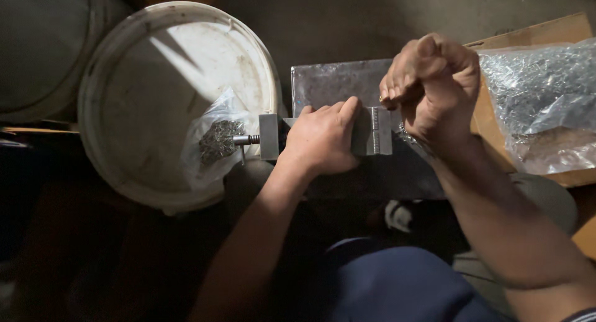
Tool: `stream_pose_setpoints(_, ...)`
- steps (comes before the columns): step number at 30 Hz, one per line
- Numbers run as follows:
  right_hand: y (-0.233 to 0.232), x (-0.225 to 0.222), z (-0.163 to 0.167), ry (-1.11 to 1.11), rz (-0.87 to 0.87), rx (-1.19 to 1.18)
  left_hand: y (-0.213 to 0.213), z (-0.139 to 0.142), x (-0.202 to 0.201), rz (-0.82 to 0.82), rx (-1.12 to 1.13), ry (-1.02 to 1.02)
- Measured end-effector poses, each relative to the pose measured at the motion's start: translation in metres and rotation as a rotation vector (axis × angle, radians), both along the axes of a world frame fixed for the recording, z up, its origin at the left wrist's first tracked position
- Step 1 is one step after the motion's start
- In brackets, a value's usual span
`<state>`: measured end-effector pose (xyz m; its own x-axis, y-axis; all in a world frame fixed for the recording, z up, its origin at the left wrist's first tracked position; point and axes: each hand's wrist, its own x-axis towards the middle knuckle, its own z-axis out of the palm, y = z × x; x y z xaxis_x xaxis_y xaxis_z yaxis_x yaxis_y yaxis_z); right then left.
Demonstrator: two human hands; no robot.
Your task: The person joins small metal links by hand, using a bench vice to hold the assembly and a small wooden block to press components together.
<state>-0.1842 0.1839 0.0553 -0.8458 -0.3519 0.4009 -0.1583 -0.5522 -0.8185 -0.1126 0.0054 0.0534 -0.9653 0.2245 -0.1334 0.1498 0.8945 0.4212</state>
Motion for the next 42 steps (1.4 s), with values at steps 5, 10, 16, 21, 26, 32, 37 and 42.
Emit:
stream_pose_setpoints(5, -0.003, -0.010, -0.002, 0.069, 0.067, 0.031, -0.003, -0.002, -0.006, -0.020, 0.026, 0.076)
stream_pose_setpoints(10, -0.010, -0.014, -0.013, 0.004, 0.061, 0.239, -0.004, -0.004, -0.009, -0.008, 0.020, 0.050)
stream_pose_setpoints(16, -0.006, -0.012, -0.016, 0.198, 0.040, 0.149, -0.005, -0.002, -0.007, -0.011, 0.028, 0.034)
stream_pose_setpoints(21, -0.011, 0.001, -0.017, 0.183, 0.054, 0.313, -0.005, -0.002, -0.004, -0.005, 0.013, 0.034)
stream_pose_setpoints(26, -0.007, 0.010, -0.010, 0.220, 0.057, 0.282, -0.005, 0.000, -0.002, -0.019, 0.008, 0.035)
stream_pose_setpoints(32, -0.007, 0.014, -0.010, 0.215, 0.062, 0.282, -0.003, 0.001, 0.002, 0.001, 0.024, 0.029)
stream_pose_setpoints(37, -0.005, 0.015, -0.012, 0.361, 0.098, 0.222, -0.002, -0.001, 0.000, -0.003, -0.005, -0.052)
stream_pose_setpoints(42, 0.001, 0.019, -0.010, 0.195, 0.094, 0.229, -0.002, -0.003, 0.002, -0.010, 0.041, 0.062)
